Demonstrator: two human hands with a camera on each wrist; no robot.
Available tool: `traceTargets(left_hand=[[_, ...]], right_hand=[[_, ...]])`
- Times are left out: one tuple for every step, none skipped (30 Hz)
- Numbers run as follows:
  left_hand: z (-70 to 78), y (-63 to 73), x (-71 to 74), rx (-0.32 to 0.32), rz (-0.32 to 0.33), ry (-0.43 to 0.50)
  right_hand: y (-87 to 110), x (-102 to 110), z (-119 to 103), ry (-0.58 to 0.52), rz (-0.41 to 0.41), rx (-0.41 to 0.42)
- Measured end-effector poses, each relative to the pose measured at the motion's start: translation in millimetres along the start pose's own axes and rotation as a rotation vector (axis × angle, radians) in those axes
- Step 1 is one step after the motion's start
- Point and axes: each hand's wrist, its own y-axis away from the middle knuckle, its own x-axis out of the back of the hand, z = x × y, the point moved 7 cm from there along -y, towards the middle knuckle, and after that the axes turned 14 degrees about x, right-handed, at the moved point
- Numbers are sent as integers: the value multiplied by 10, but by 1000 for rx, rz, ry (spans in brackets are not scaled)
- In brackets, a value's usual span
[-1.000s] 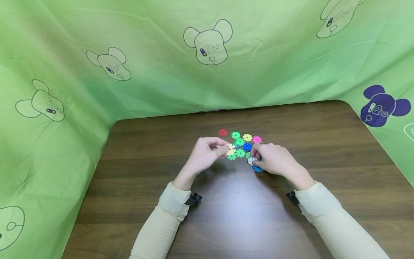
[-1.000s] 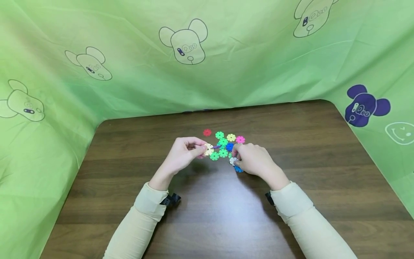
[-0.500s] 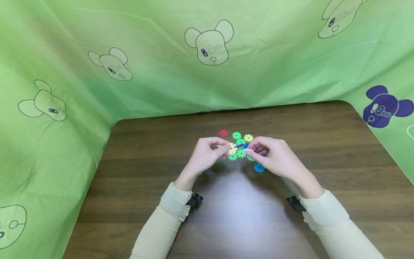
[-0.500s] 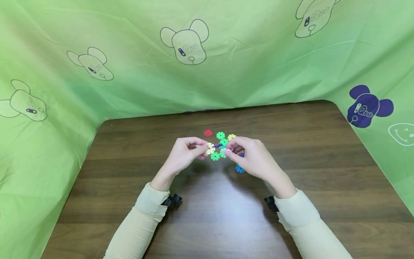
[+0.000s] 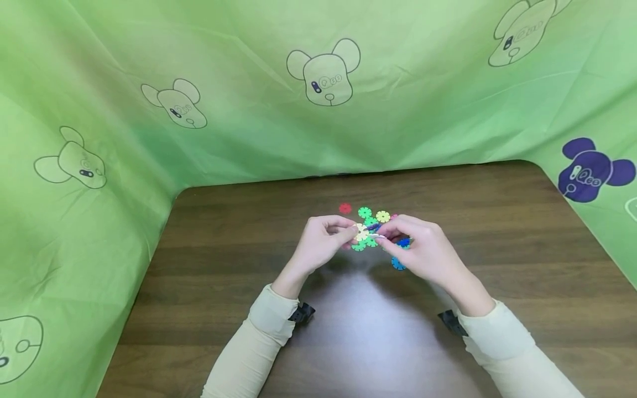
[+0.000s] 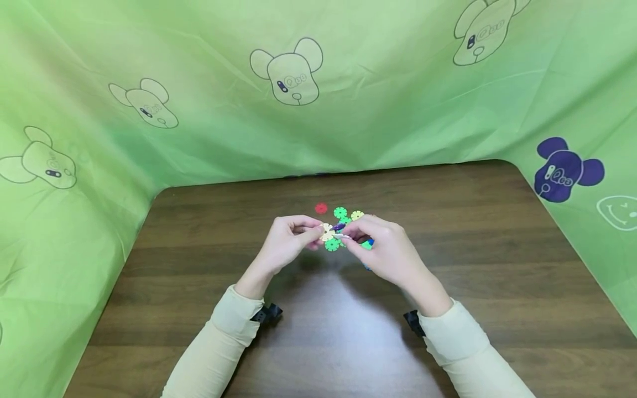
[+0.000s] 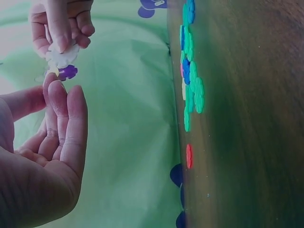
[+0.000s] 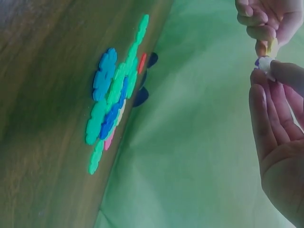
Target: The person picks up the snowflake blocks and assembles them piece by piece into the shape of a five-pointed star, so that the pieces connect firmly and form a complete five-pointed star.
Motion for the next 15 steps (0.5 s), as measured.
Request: traceTargets(left_hand=[[6, 3, -2, -5, 0, 0], [11, 4, -6, -12, -1, -1], [14, 4, -10, -19, -2, 0], [15, 3, -14, -25, -3, 4], [14, 1, -18, -30, -4, 6], [13, -1, -22, -36, -6, 12], [13, 1, -24, -40, -8, 18], [13, 1, -28, -45, -9, 23], [9, 1, -28, -49, -10, 28], [9, 1, -28, -52, -10, 29], [15, 6, -28, -57, -11, 32], [17, 9, -30, -60, -13, 32], [22, 13, -30, -64, -13, 32], [28, 18, -31, -69, -12, 31], [33, 24, -31, -74, -10, 28]], right_hand=[[-6, -3, -11, 7, 7, 19], [-10, -4, -23, 12, 15, 36], [-14, -6, -34, 16, 24, 53], [-17, -7, -43, 21, 33, 67], [-17, -8, -53, 26, 43, 82], [-16, -9, -61, 35, 53, 95], [-12, -9, -66, 42, 61, 102], [-8, -9, -72, 45, 69, 108], [-4, -8, -78, 52, 74, 112], [0, -7, -85, 64, 77, 117], [1, -5, -97, 80, 81, 125], [1, -4, -109, 96, 86, 134], [1, -2, -122, 106, 93, 146], [-1, -1, -139, 120, 102, 165], [-4, -2, -154, 138, 111, 185]])
